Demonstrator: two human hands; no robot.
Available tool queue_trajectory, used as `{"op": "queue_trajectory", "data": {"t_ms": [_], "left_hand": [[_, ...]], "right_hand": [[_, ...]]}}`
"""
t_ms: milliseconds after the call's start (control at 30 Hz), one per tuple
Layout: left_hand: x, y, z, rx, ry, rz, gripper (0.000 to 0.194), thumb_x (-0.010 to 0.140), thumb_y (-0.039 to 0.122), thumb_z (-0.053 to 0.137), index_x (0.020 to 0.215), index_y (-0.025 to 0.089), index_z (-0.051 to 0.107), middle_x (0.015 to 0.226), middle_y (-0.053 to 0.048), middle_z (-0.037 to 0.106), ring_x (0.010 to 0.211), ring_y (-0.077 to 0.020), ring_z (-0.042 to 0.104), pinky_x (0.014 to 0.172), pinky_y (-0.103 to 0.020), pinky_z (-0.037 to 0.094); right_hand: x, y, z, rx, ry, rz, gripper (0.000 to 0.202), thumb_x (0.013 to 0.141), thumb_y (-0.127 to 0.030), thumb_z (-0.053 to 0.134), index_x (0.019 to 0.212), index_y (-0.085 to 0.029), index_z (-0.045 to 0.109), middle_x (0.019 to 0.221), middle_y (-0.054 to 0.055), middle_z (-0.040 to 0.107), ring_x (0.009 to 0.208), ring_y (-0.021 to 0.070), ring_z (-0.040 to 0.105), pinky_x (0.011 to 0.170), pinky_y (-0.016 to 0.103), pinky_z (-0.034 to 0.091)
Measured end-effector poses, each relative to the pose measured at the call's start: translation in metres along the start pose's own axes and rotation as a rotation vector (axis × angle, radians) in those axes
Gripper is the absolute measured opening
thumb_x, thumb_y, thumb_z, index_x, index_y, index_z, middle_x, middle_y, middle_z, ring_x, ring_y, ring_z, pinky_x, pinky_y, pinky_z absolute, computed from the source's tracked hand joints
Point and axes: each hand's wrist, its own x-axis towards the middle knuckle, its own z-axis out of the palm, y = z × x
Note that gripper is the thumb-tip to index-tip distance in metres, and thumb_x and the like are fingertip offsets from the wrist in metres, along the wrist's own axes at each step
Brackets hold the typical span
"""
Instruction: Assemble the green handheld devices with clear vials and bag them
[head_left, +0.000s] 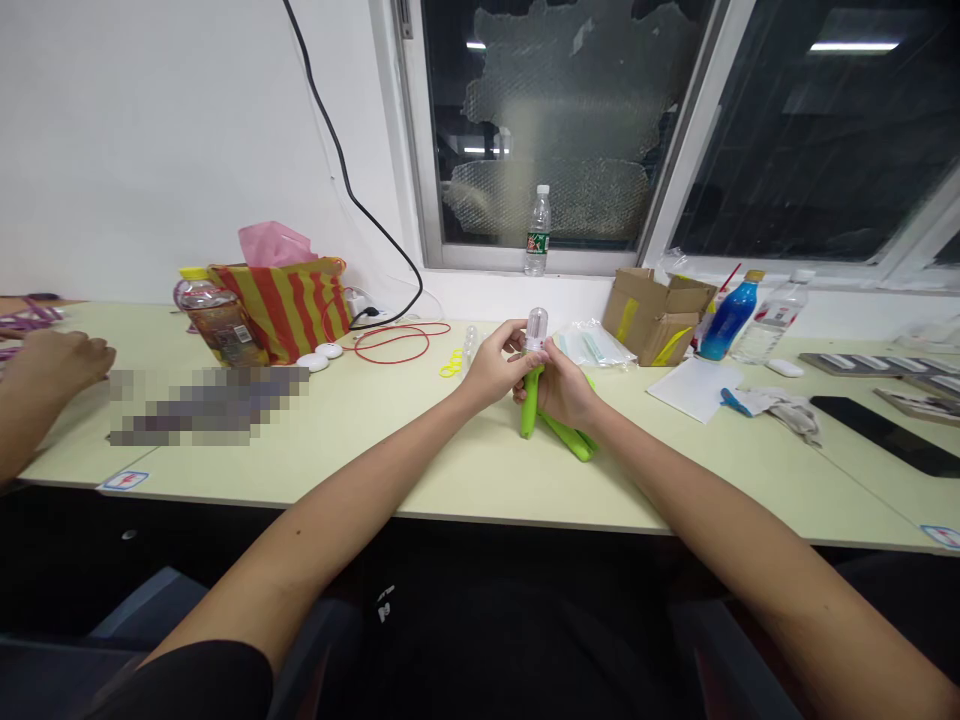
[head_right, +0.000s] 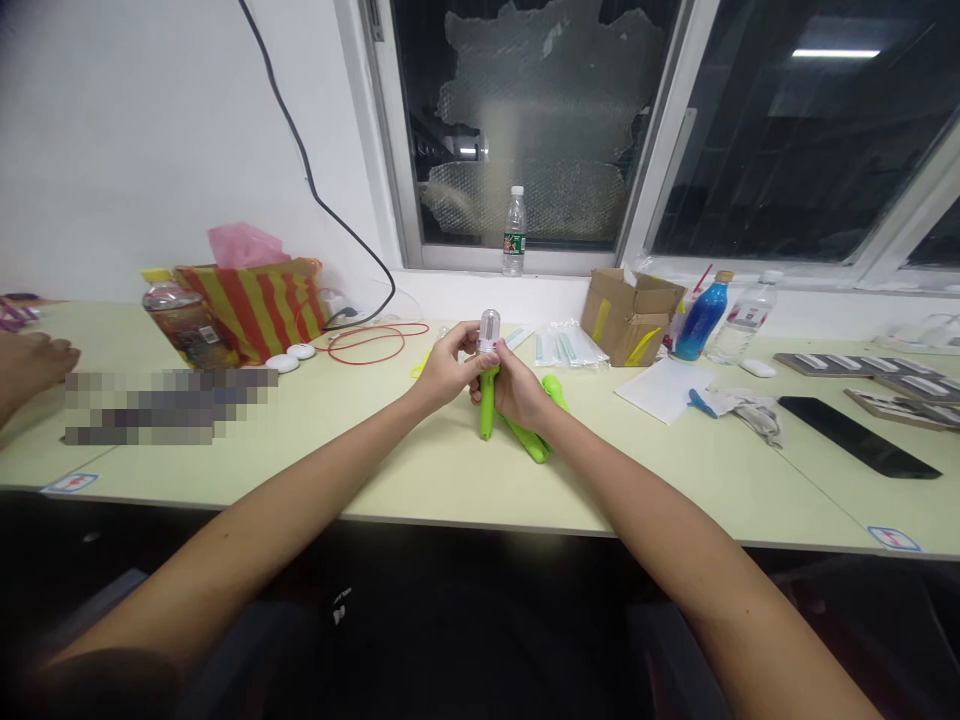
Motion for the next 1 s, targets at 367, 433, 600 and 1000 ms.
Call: {"op": "queue_trajectory", "data": {"t_ms": [367,433,600,1000], "left_hand": [[-0.001,0.003,0.000,-0.108,-0.073,-0.036,0.038,0.082,0.048,0.065,0.104,0.018,0.066,0.090,-0.006,0.064,0.077,-0.0166,0.061,0.065,-0.028,0.049],[-0.002,0.004,0.002,-0.047,-0.038,-0.023,0.039,0.074,0.045,0.074,0.102,0.018,0.068,0.093,-0.006,0.064,0.083,-0.0177,0.061,0.070,-0.029,0.050],[-0.001,0.002,-0.001,-0.128,-0.056,-0.048,0.040,0.082,0.036,0.065,0.117,0.017,0.062,0.094,-0.005,0.067,0.085,-0.0182,0.063,0.074,-0.031,0.051],[-0.004,0.011,0.001,-0.112,-0.053,-0.061,0.041,0.077,0.038,0.071,0.110,0.015,0.067,0.094,-0.007,0.065,0.082,-0.0168,0.060,0.071,-0.028,0.050]], "right_hand": [[0.000,-0.001,-0.003,0.012,-0.008,0.011,0.052,0.085,-0.072,0.047,0.097,-0.023,0.057,0.066,0.002,0.055,0.059,0.0188,0.053,0.056,0.034,0.047],[0.000,0.000,-0.003,0.008,-0.005,0.005,0.052,0.085,-0.072,0.047,0.097,-0.022,0.057,0.066,0.002,0.055,0.058,0.0190,0.053,0.056,0.033,0.047],[0.000,0.000,-0.005,0.011,-0.025,0.013,0.053,0.085,-0.073,0.047,0.097,-0.023,0.057,0.065,0.001,0.055,0.058,0.0182,0.053,0.057,0.033,0.047],[0.001,0.001,-0.004,0.009,-0.015,-0.007,0.053,0.087,-0.072,0.046,0.100,-0.022,0.058,0.066,0.001,0.056,0.058,0.0175,0.053,0.054,0.030,0.045]]}}
